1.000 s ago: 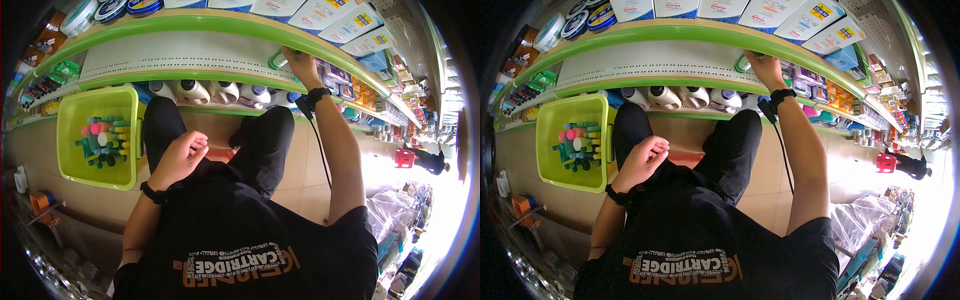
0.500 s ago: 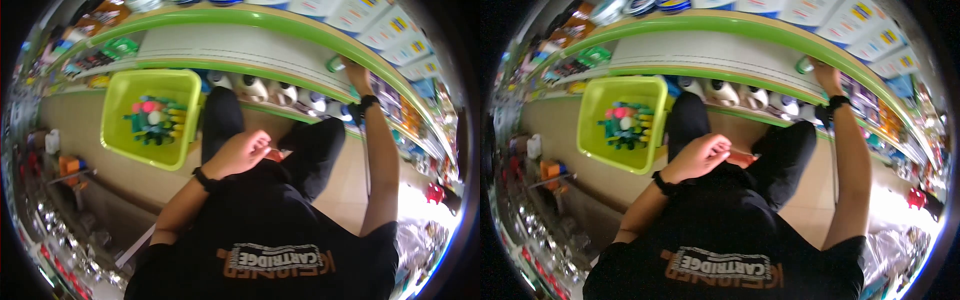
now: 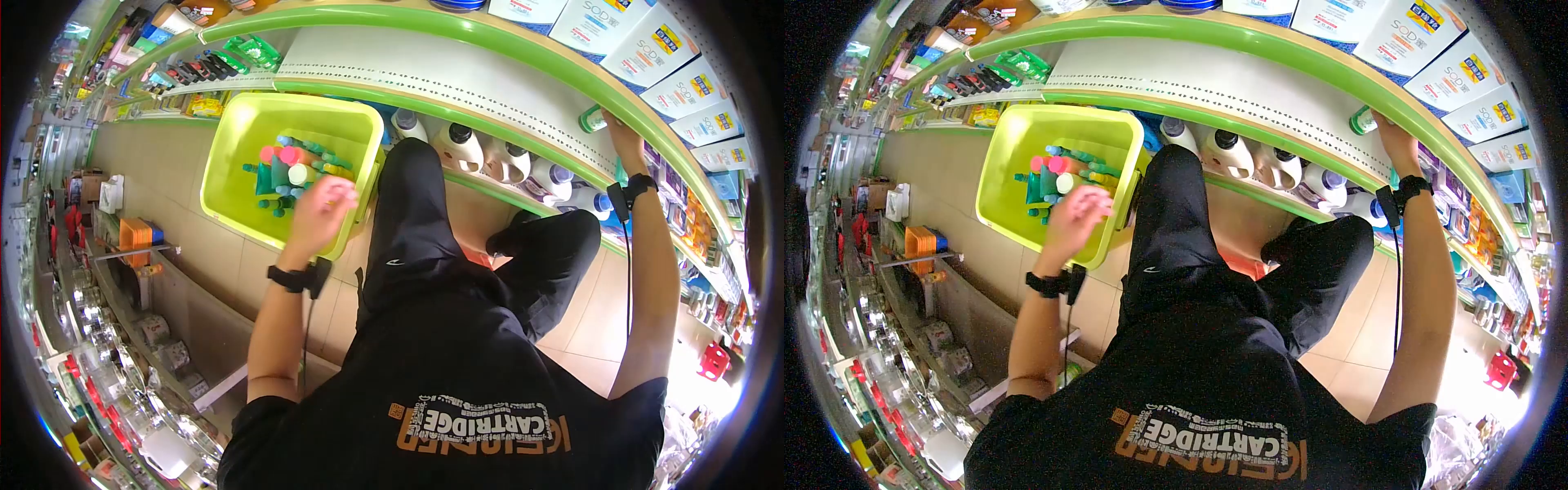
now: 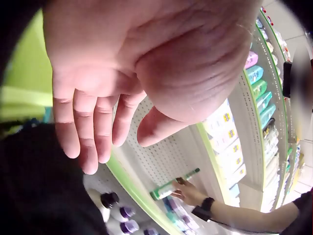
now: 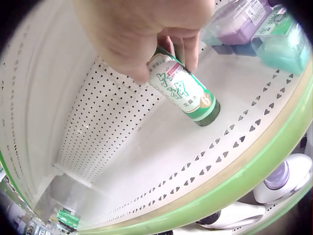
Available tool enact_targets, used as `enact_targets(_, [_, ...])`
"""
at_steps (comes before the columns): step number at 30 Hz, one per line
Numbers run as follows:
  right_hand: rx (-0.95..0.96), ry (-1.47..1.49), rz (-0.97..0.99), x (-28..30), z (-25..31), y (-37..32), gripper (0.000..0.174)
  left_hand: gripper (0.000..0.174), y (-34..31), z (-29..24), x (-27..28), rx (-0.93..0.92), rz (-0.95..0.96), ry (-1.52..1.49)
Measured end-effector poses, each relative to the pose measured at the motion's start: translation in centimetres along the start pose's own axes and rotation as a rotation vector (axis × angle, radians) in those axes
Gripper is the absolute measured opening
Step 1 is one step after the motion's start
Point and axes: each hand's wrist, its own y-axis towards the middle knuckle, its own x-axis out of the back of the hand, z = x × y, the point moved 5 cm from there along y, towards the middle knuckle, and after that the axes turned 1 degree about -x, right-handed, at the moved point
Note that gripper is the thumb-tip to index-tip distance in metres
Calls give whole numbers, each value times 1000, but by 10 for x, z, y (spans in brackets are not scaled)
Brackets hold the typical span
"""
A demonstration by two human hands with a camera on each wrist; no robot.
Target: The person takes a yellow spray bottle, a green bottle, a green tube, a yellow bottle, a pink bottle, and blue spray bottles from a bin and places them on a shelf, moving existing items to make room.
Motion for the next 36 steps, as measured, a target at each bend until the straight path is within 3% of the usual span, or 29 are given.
enact_targets(3, [69,-56,-102,12,20,-15,46,17,2,54,76,-9,-235,131])
enact_targets(5, [17,99,-162,16,15,-30,49,24,-2,64,112,-30,-357,562])
enact_targets(6, [-44,261,-227,20,9,-40,53,24,-4,66,118,-28,-357,557])
enact_targets(9, [-135,180,-370,38,16,-85,52,26,-5,71,131,111,-351,782])
enact_targets(11, [-162,277,-363,41,20,-114,49,28,-3,80,127,189,-256,1155])
enact_targets(12, [-182,381,-355,40,21,-128,46,28,-2,85,125,180,-245,1154])
enact_targets(14, [-214,496,-307,37,35,-154,36,32,-4,106,123,381,-97,1268])
enact_targets(17, [-240,631,-209,29,64,-184,26,37,-7,140,124,459,-24,1216])
enact_targets(20, [-233,532,-153,26,98,-199,19,32,-9,174,128,366,-5,1213])
enact_targets(22, [-251,618,-120,23,119,-202,16,28,-11,179,127,324,-27,1201])
enact_targets(25, [-246,724,-58,19,134,-203,17,24,-26,128,125,369,-66,1185])
enact_targets(27, [-240,729,8,18,141,-203,16,24,-43,83,129,301,-145,1157])
enact_targets(29, [-225,750,36,10,147,-204,15,25,-60,73,161,143,-213,1069])
enact_targets(30, [-211,773,66,5,152,-205,13,24,-66,55,170,216,-240,904])
enact_targets(32, [-188,773,157,2,173,-206,13,22,-80,-5,175,290,-275,739])
enact_targets(36, [-92,813,361,-10,210,-212,15,16,-89,-119,144,64,-396,613])
